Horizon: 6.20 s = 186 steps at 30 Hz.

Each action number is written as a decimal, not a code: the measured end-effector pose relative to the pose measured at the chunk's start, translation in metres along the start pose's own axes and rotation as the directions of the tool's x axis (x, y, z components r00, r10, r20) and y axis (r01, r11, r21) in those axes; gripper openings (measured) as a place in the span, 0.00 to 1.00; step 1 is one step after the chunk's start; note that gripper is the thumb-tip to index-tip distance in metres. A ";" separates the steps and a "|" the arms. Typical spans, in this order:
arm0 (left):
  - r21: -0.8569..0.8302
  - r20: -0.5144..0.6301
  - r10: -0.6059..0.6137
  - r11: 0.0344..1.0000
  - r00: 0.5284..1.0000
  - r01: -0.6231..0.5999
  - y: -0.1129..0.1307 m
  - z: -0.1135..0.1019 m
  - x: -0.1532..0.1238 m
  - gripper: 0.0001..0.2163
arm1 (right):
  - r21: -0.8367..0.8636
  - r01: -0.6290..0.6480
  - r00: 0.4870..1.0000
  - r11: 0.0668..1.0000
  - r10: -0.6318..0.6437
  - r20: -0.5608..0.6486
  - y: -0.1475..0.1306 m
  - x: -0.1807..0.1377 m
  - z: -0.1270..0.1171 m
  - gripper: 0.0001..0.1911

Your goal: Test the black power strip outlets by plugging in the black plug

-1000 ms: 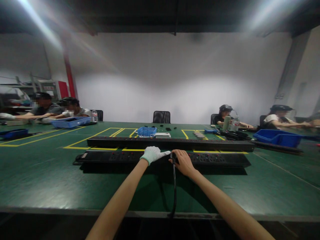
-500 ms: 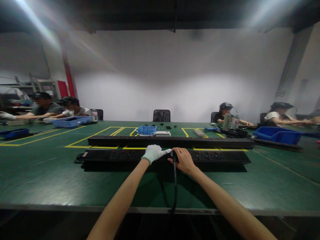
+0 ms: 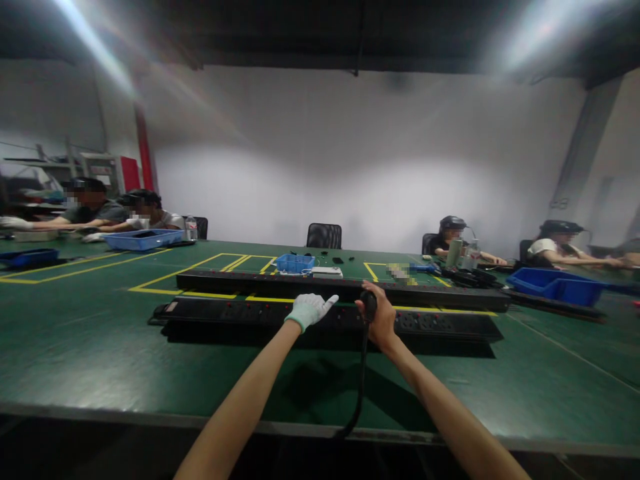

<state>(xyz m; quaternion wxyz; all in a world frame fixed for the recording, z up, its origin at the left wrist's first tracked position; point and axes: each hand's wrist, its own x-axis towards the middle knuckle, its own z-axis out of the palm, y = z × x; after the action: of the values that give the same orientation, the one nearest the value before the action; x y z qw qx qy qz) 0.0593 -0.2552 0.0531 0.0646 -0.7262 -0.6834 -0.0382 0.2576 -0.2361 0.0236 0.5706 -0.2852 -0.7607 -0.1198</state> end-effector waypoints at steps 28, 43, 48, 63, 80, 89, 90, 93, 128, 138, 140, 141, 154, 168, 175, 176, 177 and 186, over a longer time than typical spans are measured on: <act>0.032 -0.059 -0.052 0.998 0.997 0.054 -0.020 0.000 -0.010 0.29 | -0.051 0.388 0.882 0.920 -0.355 0.310 -0.025 -0.009 0.041 0.14; 0.029 -0.061 -0.102 0.994 0.993 0.104 -0.013 -0.005 -0.013 0.30 | -0.012 0.261 0.901 0.965 -0.239 0.362 -0.031 -0.010 0.050 0.13; 0.029 -0.048 -0.103 0.994 0.993 0.105 -0.015 -0.003 -0.012 0.30 | 0.054 0.251 0.901 0.966 -0.254 0.352 -0.030 -0.010 0.047 0.13; 0.014 -0.061 -0.110 0.994 0.992 0.111 -0.014 -0.001 -0.014 0.32 | 0.008 0.276 0.896 0.961 -0.260 0.359 -0.036 -0.015 0.053 0.11; 0.032 -0.046 -0.111 0.993 0.993 0.112 -0.015 -0.002 -0.011 0.30 | -0.016 0.309 0.847 0.951 -0.268 0.460 -0.029 -0.017 0.047 0.19; 0.044 -0.049 -0.130 0.990 0.990 0.132 -0.017 0.004 -0.005 0.35 | -0.112 0.304 0.815 0.946 -0.198 0.545 -0.028 -0.013 0.031 0.37; 0.042 -0.052 -0.132 0.990 0.990 0.134 -0.018 0.005 -0.004 0.35 | -0.118 0.302 0.816 0.946 -0.192 0.545 -0.028 -0.013 0.031 0.36; 0.035 -0.060 -0.137 0.990 0.989 0.139 -0.019 0.008 -0.001 0.35 | -0.123 0.298 0.819 0.947 -0.187 0.542 -0.029 -0.013 0.032 0.33; 0.046 -0.061 -0.092 0.994 0.994 0.095 -0.023 0.011 0.003 0.34 | -0.113 0.332 0.812 0.936 -0.223 0.540 -0.028 -0.010 0.030 0.29; 0.040 -0.065 -0.090 0.995 0.994 0.093 -0.024 0.014 0.005 0.36 | -0.109 0.319 0.814 0.942 -0.213 0.541 -0.030 -0.009 0.029 0.29; 0.041 -0.066 -0.084 0.995 0.994 0.087 -0.025 0.014 0.004 0.36 | -0.112 0.316 0.815 0.942 -0.210 0.540 -0.031 -0.009 0.028 0.29; 0.041 -0.067 -0.082 0.996 0.994 0.085 -0.025 0.014 0.003 0.36 | -0.112 0.316 0.814 0.942 -0.209 0.542 -0.031 -0.009 0.028 0.29; 0.046 -0.070 -0.069 0.996 0.995 0.073 -0.023 0.012 0.001 0.34 | -0.146 0.319 0.800 0.936 -0.184 0.571 -0.032 -0.009 0.027 0.29; 0.071 -0.070 -0.007 0.997 0.998 0.012 -0.005 0.008 0.001 0.35 | -0.207 0.441 0.749 0.873 -0.232 0.620 -0.019 -0.005 0.009 0.34; 0.012 -0.103 0.103 0.995 0.989 -0.102 0.060 0.012 0.012 0.36 | -0.237 0.427 0.755 0.873 -0.200 0.624 0.019 -0.022 -0.048 0.32; 0.002 -0.108 0.103 0.995 0.989 -0.104 0.066 0.012 0.013 0.37 | -0.233 0.418 0.757 0.878 -0.195 0.624 0.022 -0.023 -0.053 0.31; -0.006 -0.112 0.101 0.995 0.989 -0.102 0.071 0.012 0.014 0.37 | -0.224 0.407 0.759 0.886 -0.191 0.623 0.024 -0.023 -0.057 0.31; -0.001 -0.092 0.067 0.998 0.994 -0.067 0.075 0.009 0.013 0.36 | -0.085 0.299 0.824 0.951 -0.212 0.525 0.022 -0.017 -0.059 0.20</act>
<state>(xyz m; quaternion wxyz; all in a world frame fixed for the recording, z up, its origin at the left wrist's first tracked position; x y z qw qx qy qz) 0.1343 -0.2452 0.0428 0.0958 -0.7462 -0.6549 -0.0707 0.3204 -0.2539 0.0236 0.3024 -0.2477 -0.9031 -0.1775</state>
